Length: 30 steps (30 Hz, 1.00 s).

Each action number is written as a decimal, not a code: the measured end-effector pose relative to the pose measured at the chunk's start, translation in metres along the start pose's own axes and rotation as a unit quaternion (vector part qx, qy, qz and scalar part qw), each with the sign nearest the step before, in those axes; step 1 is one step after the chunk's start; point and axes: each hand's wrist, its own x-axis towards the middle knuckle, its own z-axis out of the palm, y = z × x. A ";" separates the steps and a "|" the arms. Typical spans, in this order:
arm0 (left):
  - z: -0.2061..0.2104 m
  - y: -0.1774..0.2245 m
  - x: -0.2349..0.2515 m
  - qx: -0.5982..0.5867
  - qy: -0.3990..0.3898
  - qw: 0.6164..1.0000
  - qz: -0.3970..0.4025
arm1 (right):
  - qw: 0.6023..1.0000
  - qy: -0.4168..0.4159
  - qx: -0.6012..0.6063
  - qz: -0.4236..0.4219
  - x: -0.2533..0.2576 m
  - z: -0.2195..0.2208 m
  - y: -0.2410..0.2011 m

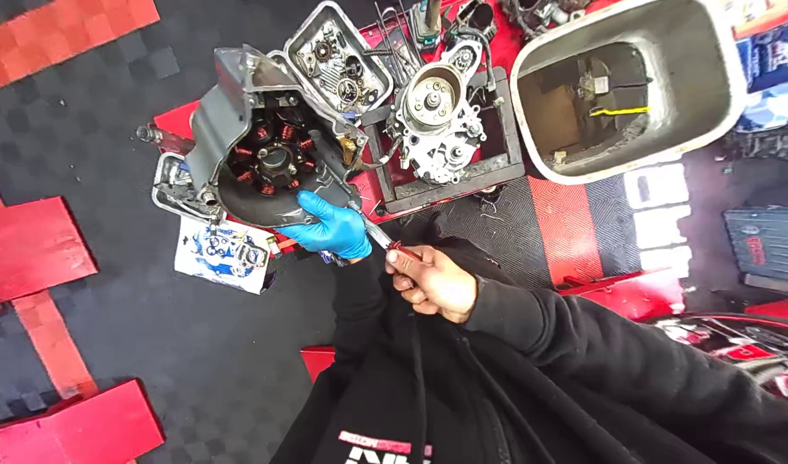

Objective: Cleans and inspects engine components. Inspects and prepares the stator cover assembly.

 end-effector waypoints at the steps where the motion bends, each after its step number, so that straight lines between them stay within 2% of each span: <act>1: -0.001 0.002 0.001 -0.005 -0.005 1.000 -0.012 | 0.987 0.045 -0.145 -0.048 0.002 -0.003 0.002; 3: -0.002 0.008 0.004 -0.011 -0.010 1.000 -0.022 | 0.917 0.097 -0.377 -0.086 0.003 -0.008 0.002; 5: -0.002 0.009 0.004 -0.003 -0.010 1.000 -0.020 | 0.844 0.133 -0.511 -0.096 0.004 -0.008 0.002; 8: -0.005 0.006 0.002 0.010 -0.011 1.000 -0.008 | 0.751 0.160 -0.638 -0.065 0.002 -0.002 -0.003; 10: -0.006 0.007 -0.003 0.010 -0.017 1.000 -0.005 | 0.724 0.170 -0.667 -0.048 0.000 0.000 -0.003; 14: -0.005 0.005 -0.009 -0.003 -0.017 1.000 -0.003 | 0.699 0.196 -0.685 -0.058 0.000 0.002 0.001; 17: -0.002 -0.010 -0.010 0.020 -0.009 1.000 0.005 | 0.664 0.222 -0.709 -0.078 -0.002 0.007 0.004; 19: -0.002 -0.012 0.001 0.067 -0.061 0.996 -0.014 | 0.642 0.225 -0.724 -0.115 -0.010 0.004 0.020; 21: -0.006 -0.020 0.021 0.101 -0.125 0.987 -0.012 | 0.646 0.186 -0.733 -0.104 -0.018 -0.007 0.029; 23: -0.004 -0.048 0.037 0.087 -0.136 0.987 0.001 | 0.656 0.171 -0.727 -0.109 -0.017 -0.023 0.018; 24: -0.005 -0.055 0.042 0.062 -0.135 0.989 -0.027 | 0.653 0.186 -0.720 -0.145 -0.014 -0.031 0.011; 26: -0.013 -0.056 0.043 0.014 -0.132 0.982 -0.137 | 0.648 0.220 -0.696 -0.217 -0.008 -0.046 0.001; 28: -0.018 -0.053 0.040 0.011 -0.138 0.966 -0.219 | 0.657 0.239 -0.675 -0.236 -0.005 -0.062 -0.006; 30: -0.029 -0.055 0.033 0.034 -0.160 0.952 -0.258 | 0.679 0.237 -0.659 -0.218 -0.004 -0.080 0.000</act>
